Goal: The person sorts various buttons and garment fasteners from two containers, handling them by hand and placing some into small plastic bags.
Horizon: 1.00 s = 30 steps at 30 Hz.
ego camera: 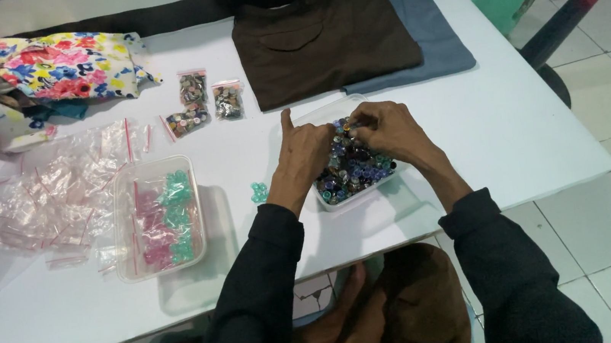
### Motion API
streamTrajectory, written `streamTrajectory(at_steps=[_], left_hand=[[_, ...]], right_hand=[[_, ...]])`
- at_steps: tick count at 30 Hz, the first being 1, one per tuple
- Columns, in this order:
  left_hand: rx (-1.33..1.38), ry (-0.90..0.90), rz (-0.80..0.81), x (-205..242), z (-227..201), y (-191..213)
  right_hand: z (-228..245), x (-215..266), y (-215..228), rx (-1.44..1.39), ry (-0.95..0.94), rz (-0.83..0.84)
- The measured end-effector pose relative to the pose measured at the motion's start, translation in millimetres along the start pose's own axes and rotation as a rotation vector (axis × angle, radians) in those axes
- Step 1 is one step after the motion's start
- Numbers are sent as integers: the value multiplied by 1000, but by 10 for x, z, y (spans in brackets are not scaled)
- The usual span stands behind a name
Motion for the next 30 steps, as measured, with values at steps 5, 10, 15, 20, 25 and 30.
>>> streamTrajectory(at_steps=[5,10,15,20,25,30], left_hand=[[200,38,-107,74,80,222],[532,4,-352,358,154,525],[990,5,-591,924,205,888],[1160,148,-684,1413,330,872],[1164,296,-736,1796,478,766],[1171,355,-775,2016,575,719]], right_hand=[[16,110,14,-111,22,-38],[147,259,-32,-195,110,-108],[503,456,-166,-180,263,-216],[919,702,-406,-112,395,-263],[1138,814,-746,-24,499,-295],[1139,778,-979,-166,464,-252]])
Point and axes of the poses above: each hand's wrist, its own x-axis away from the middle knuckle, its own y-axis out of the back of the hand, z = x × y, the point moved 8 cm from there along -x, towards the middle knuckle, and after that the axes turned 7 degrees about -y, right-handed, at the moved point
